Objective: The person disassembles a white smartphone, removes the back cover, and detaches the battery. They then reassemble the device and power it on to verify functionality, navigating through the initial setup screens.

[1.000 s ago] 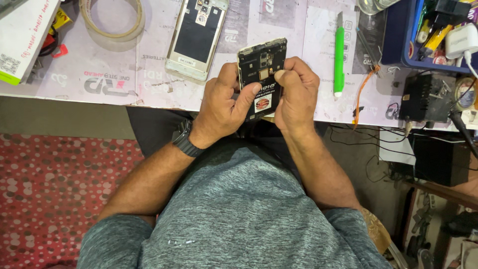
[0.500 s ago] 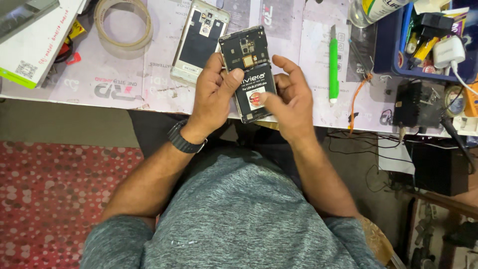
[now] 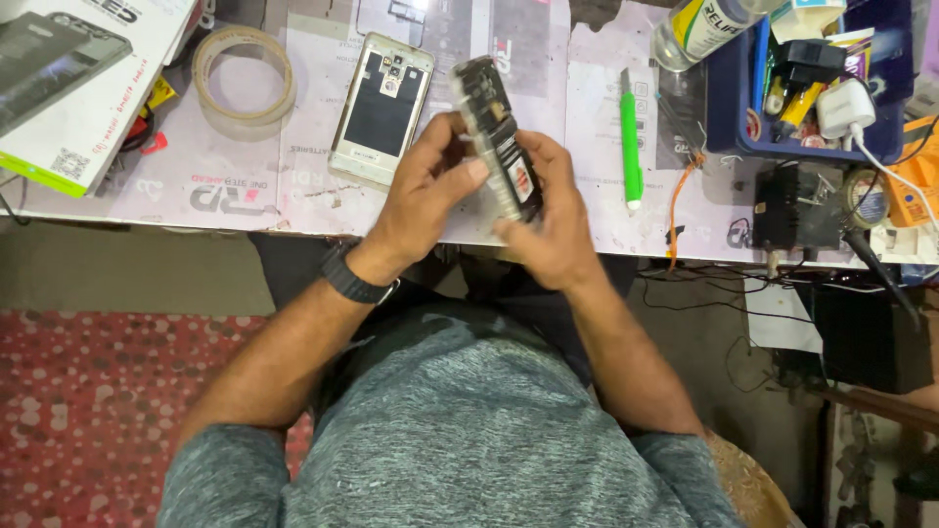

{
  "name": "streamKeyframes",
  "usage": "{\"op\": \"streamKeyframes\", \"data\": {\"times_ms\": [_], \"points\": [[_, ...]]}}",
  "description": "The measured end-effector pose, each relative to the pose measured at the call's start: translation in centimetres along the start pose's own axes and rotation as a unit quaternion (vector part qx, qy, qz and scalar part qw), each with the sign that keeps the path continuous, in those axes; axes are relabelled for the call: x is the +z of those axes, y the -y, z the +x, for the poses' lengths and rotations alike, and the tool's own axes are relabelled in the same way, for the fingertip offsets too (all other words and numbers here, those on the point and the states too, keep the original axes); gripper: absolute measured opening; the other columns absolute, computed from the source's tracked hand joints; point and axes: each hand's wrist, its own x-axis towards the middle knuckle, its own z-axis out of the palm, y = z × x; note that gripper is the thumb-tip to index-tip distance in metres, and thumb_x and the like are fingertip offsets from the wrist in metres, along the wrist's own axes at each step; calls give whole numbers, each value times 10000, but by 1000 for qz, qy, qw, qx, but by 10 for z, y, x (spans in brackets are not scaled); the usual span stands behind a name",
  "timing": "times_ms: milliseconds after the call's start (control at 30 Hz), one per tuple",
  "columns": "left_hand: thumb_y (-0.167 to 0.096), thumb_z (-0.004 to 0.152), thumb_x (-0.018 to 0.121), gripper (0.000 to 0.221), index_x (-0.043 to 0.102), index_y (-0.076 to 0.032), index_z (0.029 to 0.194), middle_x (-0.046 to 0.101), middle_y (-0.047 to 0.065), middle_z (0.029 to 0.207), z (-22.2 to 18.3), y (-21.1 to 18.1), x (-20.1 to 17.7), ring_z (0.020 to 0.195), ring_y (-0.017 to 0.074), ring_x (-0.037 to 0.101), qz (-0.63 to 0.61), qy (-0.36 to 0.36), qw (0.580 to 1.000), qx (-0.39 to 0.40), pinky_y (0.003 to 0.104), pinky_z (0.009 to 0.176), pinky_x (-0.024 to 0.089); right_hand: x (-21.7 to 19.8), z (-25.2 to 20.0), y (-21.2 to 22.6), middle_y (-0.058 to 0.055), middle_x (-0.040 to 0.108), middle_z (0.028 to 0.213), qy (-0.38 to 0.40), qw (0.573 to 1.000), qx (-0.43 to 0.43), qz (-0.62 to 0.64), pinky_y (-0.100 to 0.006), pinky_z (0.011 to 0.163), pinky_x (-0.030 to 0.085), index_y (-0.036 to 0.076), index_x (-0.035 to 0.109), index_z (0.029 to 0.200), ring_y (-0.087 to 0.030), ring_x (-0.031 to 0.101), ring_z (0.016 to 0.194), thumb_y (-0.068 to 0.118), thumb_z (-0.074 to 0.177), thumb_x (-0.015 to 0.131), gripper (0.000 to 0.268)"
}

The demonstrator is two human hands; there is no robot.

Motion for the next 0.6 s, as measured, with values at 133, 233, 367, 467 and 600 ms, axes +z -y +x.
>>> {"op": "streamKeyframes", "data": {"times_ms": [133,233,367,467,600], "points": [[-141,990,684,338,502,-13,1245,534,92,1385,31,1,1,1145,148,574,-78,-12,996,-42,318,987,523,-15,3,-15,-158,560,1382,30,949,82,302,-392,1007,507,21,308,1601,-232,602,1108,182,898,673,808],[-158,981,731,328,498,-36,1178,641,107,1253,42,7,7,1072,177,648,-227,-27,964,-136,350,980,578,-14,7,-11,-168,597,1363,38,962,80,257,-374,1033,518,18,302,1602,-221,640,1144,235,969,659,759],[-144,982,752,383,473,-47,1227,628,119,1153,45,19,9,1051,201,642,-302,-52,938,-162,360,949,577,-18,10,10,-124,649,1338,42,994,78,67,-331,989,535,8,347,1586,-169,645,1101,241,1001,670,707],[-151,959,757,481,424,-56,1294,629,111,1150,46,21,9,1060,200,647,-334,-53,926,-169,375,952,591,-22,10,25,-108,683,1203,31,994,25,-102,-315,841,537,-23,475,1491,-156,649,986,187,935,758,658],[-161,879,745,666,345,-88,1406,652,114,1137,45,11,8,1012,239,674,-310,-38,925,-214,373,861,576,-17,15,28,-93,697,1048,-25,998,39,-47,-244,759,560,-53,641,1320,-114,657,832,98,953,742,410]]}}
